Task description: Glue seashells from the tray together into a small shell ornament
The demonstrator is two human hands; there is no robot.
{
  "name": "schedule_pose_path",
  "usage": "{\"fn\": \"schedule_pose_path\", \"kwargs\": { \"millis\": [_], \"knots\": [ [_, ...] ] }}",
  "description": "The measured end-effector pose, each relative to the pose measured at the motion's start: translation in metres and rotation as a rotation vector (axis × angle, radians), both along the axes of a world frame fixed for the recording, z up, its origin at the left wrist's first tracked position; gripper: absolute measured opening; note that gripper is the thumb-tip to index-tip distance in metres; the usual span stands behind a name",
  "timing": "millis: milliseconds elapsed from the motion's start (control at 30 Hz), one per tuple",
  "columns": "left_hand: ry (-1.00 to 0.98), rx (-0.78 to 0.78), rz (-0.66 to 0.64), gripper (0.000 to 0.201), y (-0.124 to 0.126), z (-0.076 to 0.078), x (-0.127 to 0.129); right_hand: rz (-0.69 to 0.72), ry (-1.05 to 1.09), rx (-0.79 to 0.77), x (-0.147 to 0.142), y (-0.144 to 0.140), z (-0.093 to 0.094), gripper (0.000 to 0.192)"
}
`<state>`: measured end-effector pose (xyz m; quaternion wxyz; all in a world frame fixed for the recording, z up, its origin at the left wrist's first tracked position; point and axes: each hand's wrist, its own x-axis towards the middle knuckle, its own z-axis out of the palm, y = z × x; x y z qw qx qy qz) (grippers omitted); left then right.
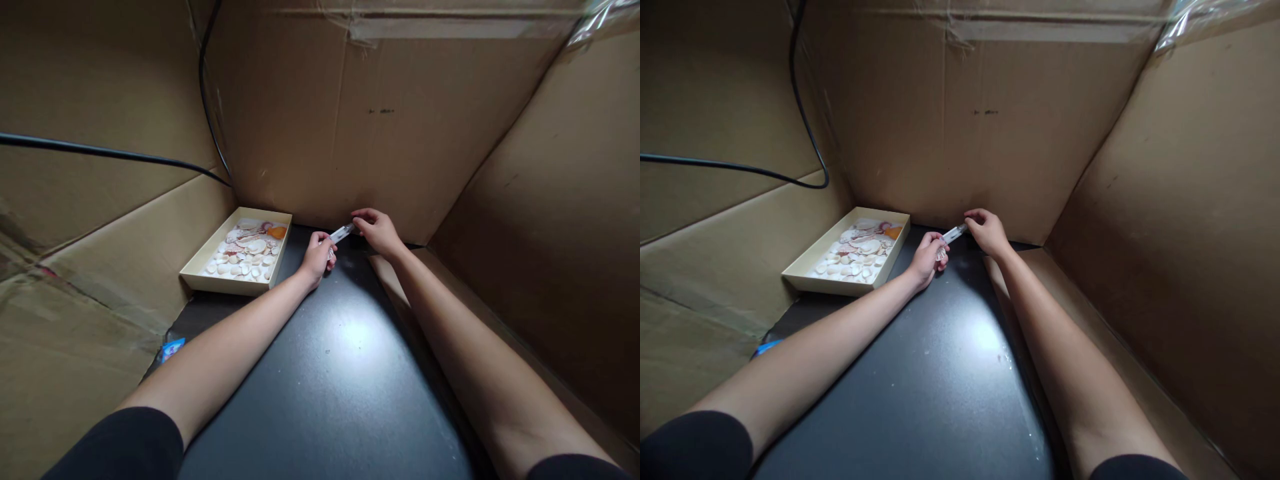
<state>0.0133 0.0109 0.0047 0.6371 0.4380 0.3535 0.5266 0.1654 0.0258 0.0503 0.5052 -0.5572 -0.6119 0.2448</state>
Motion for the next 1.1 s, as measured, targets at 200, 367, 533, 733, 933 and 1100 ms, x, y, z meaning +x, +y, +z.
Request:
{"fn": "schedule_pose_path", "kwargs": {
  "millis": [200,367,533,733,933,1100],
  "knots": [
    [0.007,0.001,0.005,0.017,0.0,0.0,0.0,0.07,-0.03,-0.076,0.001,0.0,-0.004,0.026],
    [0.013,0.012,0.007,0.012,0.0,0.0,0.0,-0.028,-0.029,0.047,0.003,0.003,-0.004,0.031],
    [0.005,0.013,0.006,0.01,0.0,-0.001,0.001,0.076,0.033,-0.026,-0.001,0.0,-0.002,0.032],
    [0.004,0.019,0.008,0.015,0.0,-0.001,0.001,0.138,0.057,-0.093,-0.002,-0.005,0.004,0.034],
    [0.006,0.01,-0.022,0.027,0.0,-0.001,0.001,0.141,0.068,-0.013,-0.003,-0.006,0.006,0.038],
    [0.008,0.005,-0.035,0.03,0.001,0.0,0.001,0.056,0.087,0.101,-0.001,-0.001,0.005,0.034]
  ]
}}
